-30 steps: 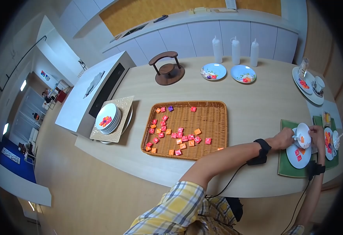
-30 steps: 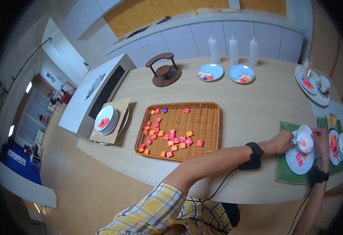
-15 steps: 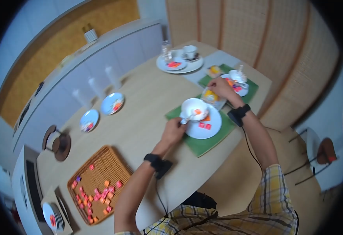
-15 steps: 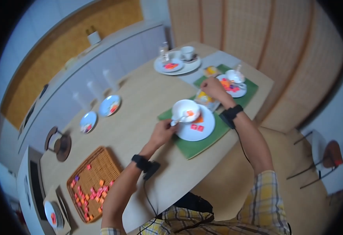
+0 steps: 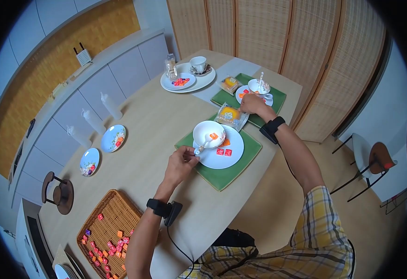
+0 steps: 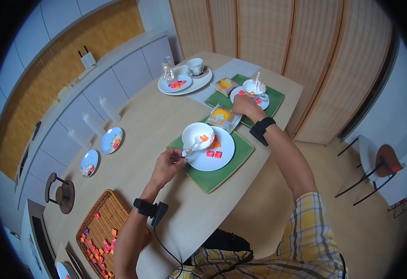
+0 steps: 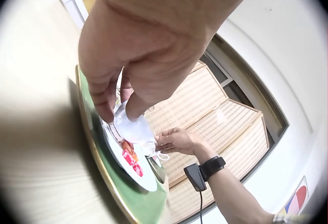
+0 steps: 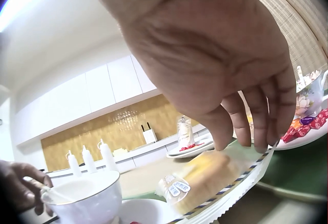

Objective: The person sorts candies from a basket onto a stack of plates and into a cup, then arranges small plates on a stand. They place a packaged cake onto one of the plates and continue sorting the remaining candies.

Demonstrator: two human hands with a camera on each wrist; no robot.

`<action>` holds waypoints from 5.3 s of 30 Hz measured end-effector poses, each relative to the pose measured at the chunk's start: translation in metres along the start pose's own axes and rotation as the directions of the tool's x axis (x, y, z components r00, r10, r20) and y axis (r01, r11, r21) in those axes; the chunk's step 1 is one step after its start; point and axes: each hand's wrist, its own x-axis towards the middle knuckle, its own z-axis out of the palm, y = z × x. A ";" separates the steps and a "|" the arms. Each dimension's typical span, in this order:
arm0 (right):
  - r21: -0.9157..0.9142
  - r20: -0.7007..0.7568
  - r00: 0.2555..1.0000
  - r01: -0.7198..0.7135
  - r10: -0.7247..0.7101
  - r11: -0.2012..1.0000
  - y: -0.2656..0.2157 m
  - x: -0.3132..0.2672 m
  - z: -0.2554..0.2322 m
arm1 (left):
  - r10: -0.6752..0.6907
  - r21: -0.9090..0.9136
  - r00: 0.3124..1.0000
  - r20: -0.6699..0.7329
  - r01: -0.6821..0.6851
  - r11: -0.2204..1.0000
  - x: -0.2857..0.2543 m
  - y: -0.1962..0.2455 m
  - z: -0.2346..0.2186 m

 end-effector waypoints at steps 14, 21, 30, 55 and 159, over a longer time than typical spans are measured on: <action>0.060 0.105 0.992 -0.073 0.066 0.996 -0.001 0.004 0.000 | -0.038 -0.035 0.999 0.000 0.038 0.999 -0.009 -0.008 -0.011; 0.232 0.176 0.978 -0.149 0.109 0.961 0.000 0.002 0.001 | -0.056 -0.069 0.998 0.025 0.058 0.996 -0.010 -0.015 -0.013; 0.223 0.187 0.979 -0.119 0.077 0.967 0.001 0.004 0.002 | -0.066 -0.069 0.997 0.038 0.069 0.995 -0.013 -0.018 -0.014; 0.439 -0.373 0.822 0.565 -0.431 0.698 -0.103 0.032 -0.073 | 0.073 -0.222 0.971 -0.228 -0.125 0.967 -0.081 0.015 -0.100; 0.801 0.318 0.696 -0.560 -0.645 -0.210 -0.479 -0.148 0.114 | -0.414 -0.633 0.608 -0.678 -0.194 0.750 -0.367 -0.112 -0.297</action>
